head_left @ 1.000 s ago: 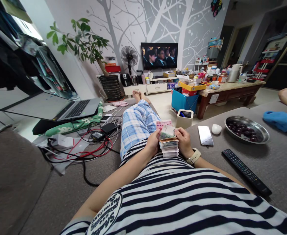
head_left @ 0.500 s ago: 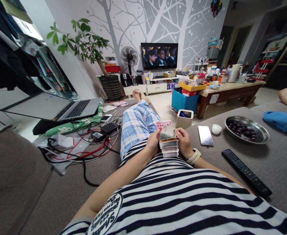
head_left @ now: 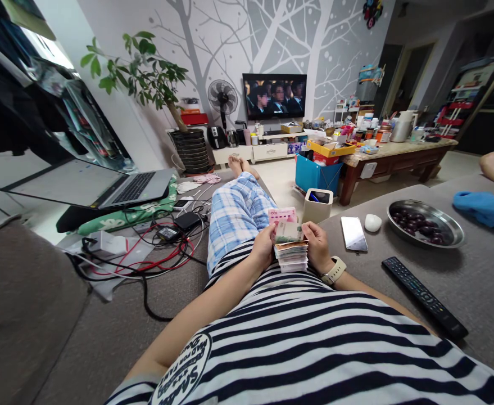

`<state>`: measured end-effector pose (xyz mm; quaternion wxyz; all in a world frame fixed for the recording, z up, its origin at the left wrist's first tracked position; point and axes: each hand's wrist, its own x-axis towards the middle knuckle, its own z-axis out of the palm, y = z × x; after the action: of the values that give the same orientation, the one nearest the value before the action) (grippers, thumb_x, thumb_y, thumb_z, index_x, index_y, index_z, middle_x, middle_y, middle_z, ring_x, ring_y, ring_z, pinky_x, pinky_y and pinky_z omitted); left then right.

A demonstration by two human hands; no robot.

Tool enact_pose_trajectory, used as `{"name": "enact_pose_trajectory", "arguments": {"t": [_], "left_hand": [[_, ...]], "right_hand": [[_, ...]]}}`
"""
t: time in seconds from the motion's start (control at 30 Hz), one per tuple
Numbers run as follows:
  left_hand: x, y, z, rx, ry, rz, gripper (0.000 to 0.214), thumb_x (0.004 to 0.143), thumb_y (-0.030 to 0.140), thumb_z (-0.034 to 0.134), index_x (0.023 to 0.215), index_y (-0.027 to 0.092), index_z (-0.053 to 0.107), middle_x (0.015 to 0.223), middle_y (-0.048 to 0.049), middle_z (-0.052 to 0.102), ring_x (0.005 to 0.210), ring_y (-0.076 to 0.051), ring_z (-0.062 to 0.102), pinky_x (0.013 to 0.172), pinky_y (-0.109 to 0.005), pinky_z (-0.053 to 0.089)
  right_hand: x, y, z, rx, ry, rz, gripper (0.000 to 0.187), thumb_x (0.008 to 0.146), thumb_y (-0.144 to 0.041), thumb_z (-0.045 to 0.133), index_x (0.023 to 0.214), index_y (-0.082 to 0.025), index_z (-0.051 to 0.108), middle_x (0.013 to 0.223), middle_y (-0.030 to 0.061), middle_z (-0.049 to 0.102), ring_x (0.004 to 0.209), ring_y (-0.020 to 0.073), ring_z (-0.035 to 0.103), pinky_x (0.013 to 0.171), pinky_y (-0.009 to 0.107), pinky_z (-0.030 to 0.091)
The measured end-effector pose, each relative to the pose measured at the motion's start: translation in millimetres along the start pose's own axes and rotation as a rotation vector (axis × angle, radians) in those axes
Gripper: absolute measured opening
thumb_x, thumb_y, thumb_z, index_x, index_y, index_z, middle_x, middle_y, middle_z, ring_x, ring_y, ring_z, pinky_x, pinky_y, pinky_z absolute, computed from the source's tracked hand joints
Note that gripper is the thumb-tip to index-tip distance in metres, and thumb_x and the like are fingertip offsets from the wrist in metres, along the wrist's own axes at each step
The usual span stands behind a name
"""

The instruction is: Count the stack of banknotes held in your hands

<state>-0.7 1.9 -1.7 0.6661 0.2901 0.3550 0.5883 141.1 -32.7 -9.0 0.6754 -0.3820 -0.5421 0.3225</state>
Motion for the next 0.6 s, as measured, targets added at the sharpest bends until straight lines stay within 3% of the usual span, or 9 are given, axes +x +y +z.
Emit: {"name": "enact_pose_trajectory", "arguments": {"t": [0.13, 0.37, 0.6], "left_hand": [[-2.0, 0.2, 1.9, -0.020, -0.014, 0.000, 0.013, 0.072, 0.026, 0.075, 0.074, 0.016, 0.066, 0.074, -0.0072, 0.076, 0.095, -0.029, 0.074, 0.091, -0.042, 0.057], [-10.5, 6.0, 3.9, 0.050, -0.039, -0.002, 0.011, 0.070, 0.024, 0.075, 0.075, 0.016, 0.069, 0.077, -0.0083, 0.077, 0.091, -0.029, 0.075, 0.088, -0.041, 0.058], [-15.1, 7.5, 2.3, 0.074, -0.179, -0.028, 0.026, 0.061, 0.021, 0.083, 0.084, 0.014, 0.073, 0.086, -0.0114, 0.079, 0.093, -0.031, 0.074, 0.093, -0.042, 0.055]], "right_hand": [[-1.7, 1.7, 0.2, 0.046, -0.016, 0.000, 0.051, 0.095, -0.060, 0.048, 0.061, -0.023, 0.057, 0.056, -0.0001, 0.053, 0.053, 0.0160, 0.043, 0.054, 0.032, 0.036], [2.2, 9.2, -0.8, 0.001, 0.067, 0.029, 0.038, 0.083, -0.056, 0.068, 0.070, -0.022, 0.056, 0.063, -0.0030, 0.053, 0.059, 0.0151, 0.046, 0.059, 0.029, 0.039], [3.2, 8.9, -1.8, -0.073, 0.086, 0.038, 0.032, 0.085, -0.048, 0.062, 0.067, -0.022, 0.053, 0.062, -0.0032, 0.051, 0.061, 0.0158, 0.046, 0.061, 0.029, 0.039]]}}
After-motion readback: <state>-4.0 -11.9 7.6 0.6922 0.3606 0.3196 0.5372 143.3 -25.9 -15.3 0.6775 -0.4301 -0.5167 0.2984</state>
